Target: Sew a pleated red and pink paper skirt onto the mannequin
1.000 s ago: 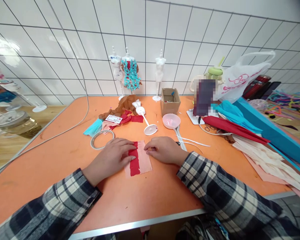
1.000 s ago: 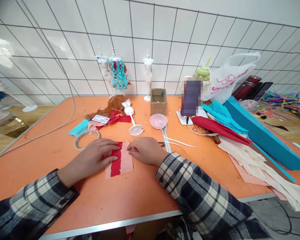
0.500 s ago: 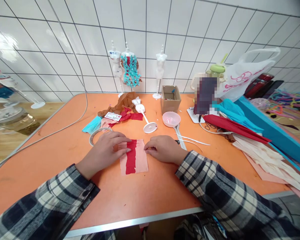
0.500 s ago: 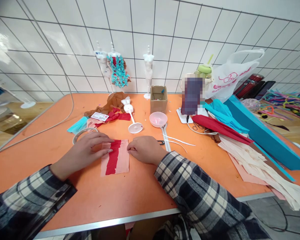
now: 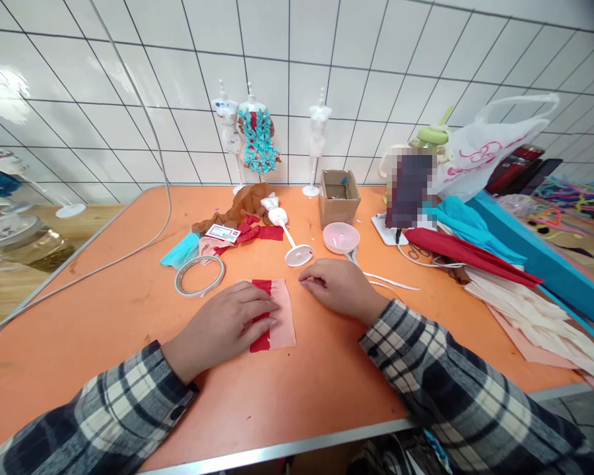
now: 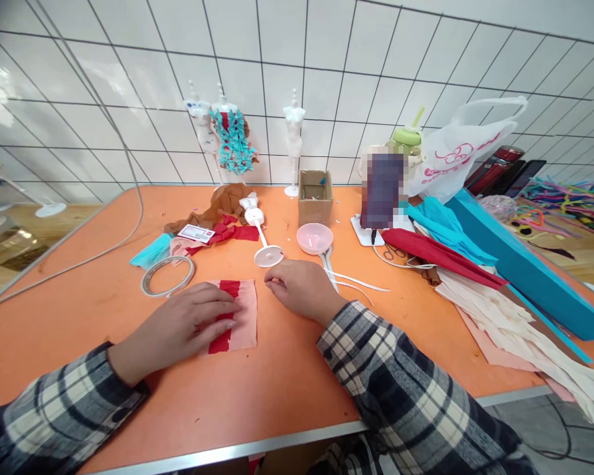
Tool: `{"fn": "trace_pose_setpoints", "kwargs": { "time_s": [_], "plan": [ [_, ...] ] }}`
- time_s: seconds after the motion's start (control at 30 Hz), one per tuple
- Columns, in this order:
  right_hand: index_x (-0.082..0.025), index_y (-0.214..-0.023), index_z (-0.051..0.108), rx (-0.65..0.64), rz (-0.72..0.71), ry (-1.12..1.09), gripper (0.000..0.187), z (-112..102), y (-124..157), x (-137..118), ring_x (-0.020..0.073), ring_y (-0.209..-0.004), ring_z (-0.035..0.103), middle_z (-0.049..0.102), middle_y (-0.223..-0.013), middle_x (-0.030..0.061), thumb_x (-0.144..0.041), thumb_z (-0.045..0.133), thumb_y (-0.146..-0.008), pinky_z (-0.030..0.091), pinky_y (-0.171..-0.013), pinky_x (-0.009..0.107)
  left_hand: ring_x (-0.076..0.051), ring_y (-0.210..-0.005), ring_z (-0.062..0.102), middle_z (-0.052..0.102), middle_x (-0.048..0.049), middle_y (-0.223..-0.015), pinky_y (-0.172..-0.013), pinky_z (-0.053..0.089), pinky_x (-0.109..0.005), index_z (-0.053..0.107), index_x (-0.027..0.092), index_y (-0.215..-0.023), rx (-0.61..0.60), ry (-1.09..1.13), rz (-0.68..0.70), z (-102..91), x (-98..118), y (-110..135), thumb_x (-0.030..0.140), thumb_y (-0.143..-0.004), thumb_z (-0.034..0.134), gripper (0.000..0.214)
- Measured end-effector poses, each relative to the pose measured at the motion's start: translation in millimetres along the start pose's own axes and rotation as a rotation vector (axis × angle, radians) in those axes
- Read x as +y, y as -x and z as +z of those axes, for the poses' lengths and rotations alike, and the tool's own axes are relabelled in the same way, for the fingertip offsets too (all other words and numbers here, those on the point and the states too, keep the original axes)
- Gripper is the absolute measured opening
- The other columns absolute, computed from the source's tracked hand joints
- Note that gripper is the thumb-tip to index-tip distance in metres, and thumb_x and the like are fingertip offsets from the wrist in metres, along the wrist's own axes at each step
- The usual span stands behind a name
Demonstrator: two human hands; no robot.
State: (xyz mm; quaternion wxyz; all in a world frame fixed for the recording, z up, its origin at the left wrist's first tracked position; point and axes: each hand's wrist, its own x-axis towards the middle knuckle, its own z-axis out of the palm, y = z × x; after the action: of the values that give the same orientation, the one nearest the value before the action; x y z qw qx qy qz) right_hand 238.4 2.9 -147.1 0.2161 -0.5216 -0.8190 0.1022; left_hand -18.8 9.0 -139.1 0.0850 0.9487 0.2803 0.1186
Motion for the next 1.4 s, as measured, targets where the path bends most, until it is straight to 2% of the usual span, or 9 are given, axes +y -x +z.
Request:
{"fn": "trace_pose_setpoints", "kwargs": {
  "time_s": [0.13,0.23,0.4,0.53,0.63,0.77,1.07,1.23,1.4],
  "plan": [
    [-0.022,-0.094,0.074,-0.004,0.035,0.003,0.015,-4.2,0.8,10.2,0.0139,-0.077,0.061,0.073,-0.087,0.0014,-0.024,0.06,-0.091,0.033,-0.064,0.026,-0.027,-0.11,0.063,0.071,-0.0086,-0.12,-0.096,0.049,-0.042,0.073,0.023,-0.113,-0.059,0.001,-0.006,3.2,-0.3,-1.7,0.039,-0.095,0.054,0.03],
    [-0.021,-0.093,0.074,-0.013,0.031,0.007,0.013,-6.9,1.0,14.0,0.0137,-0.075,0.059,0.07,-0.082,0.0008,-0.025,0.062,-0.09,0.032,-0.063,0.026,-0.027,-0.11,0.063,0.071,-0.0079,-0.119,-0.097,0.047,-0.044,0.073,0.024,-0.113,-0.048,-0.003,-0.003,4.9,-1.7,-2.3,0.038,-0.094,0.057,0.029],
    [-0.021,-0.092,0.073,0.026,0.026,-0.088,0.011,0.6,2.1,2.8,0.0131,-0.076,0.059,0.068,-0.081,0.0003,-0.021,0.063,-0.088,0.035,-0.065,0.025,-0.025,-0.097,0.065,0.075,-0.0058,-0.105,-0.086,0.049,-0.041,0.075,0.023,-0.102,0.062,-0.044,-0.027,2.8,-5.7,1.8,0.033,-0.099,0.046,0.031],
    [-0.022,-0.094,0.074,0.013,0.003,-0.082,0.013,18.5,1.6,-15.9,0.0154,-0.082,0.059,0.068,-0.084,0.0018,-0.024,0.062,-0.091,0.036,-0.066,0.027,-0.024,-0.086,0.065,0.076,-0.005,-0.09,-0.079,0.049,-0.04,0.076,0.022,-0.094,0.044,-0.104,-0.103,0.7,-9.0,6.3,0.032,-0.098,0.046,0.032],
    [-0.023,-0.093,0.076,-0.008,-0.018,0.01,0.016,27.1,0.0,-22.5,0.0176,-0.084,0.057,0.068,-0.084,0.0032,-0.029,0.061,-0.093,0.036,-0.068,0.029,-0.024,-0.084,0.066,0.075,-0.0058,-0.091,-0.075,0.048,-0.039,0.076,0.023,-0.092,-0.01,-0.12,-0.168,1.0,-8.8,7.0,0.032,-0.096,0.047,0.031],
    [-0.024,-0.092,0.077,-0.06,-0.032,0.03,0.014,29.8,-1.4,-20.8,0.0179,-0.084,0.057,0.069,-0.083,0.0028,-0.029,0.063,-0.092,0.037,-0.071,0.031,-0.025,-0.084,0.067,0.075,-0.0064,-0.092,-0.073,0.048,-0.039,0.076,0.024,-0.088,-0.068,-0.125,-0.198,2.6,-5.8,5.7,0.029,-0.095,0.047,0.031],
    [-0.024,-0.091,0.076,-0.08,0.054,-0.051,0.009,29.5,-2.4,-18.5,0.0157,-0.081,0.058,0.069,-0.082,0.0002,-0.029,0.069,-0.088,0.036,-0.068,0.029,-0.024,-0.084,0.066,0.073,-0.006,-0.096,-0.07,0.047,-0.035,0.075,0.025,-0.092,-0.069,-0.095,-0.263,2.5,-8.6,7.8,0.034,-0.096,0.047,0.03],
    [-0.024,-0.093,0.076,-0.103,0.037,-0.013,0.011,30.4,-3.6,-17.5,0.0168,-0.083,0.06,0.07,-0.084,0.0015,-0.03,0.068,-0.089,0.036,-0.068,0.029,-0.025,-0.085,0.066,0.073,-0.0064,-0.097,-0.074,0.048,-0.037,0.076,0.024,-0.095,-0.023,-0.104,-0.229,1.3,-9.8,6.6,0.035,-0.095,0.047,0.031],
    [-0.023,-0.09,0.076,-0.116,0.04,-0.003,0.011,28.5,-3.7,-19.0,0.0162,-0.081,0.06,0.07,-0.083,0.001,-0.027,0.066,-0.089,0.034,-0.066,0.029,-0.025,-0.084,0.067,0.074,-0.0051,-0.092,-0.075,0.047,-0.038,0.075,0.024,-0.09,-0.079,-0.128,-0.19,-0.7,-13.8,5.1,0.029,-0.094,0.047,0.028]
  ]
}}
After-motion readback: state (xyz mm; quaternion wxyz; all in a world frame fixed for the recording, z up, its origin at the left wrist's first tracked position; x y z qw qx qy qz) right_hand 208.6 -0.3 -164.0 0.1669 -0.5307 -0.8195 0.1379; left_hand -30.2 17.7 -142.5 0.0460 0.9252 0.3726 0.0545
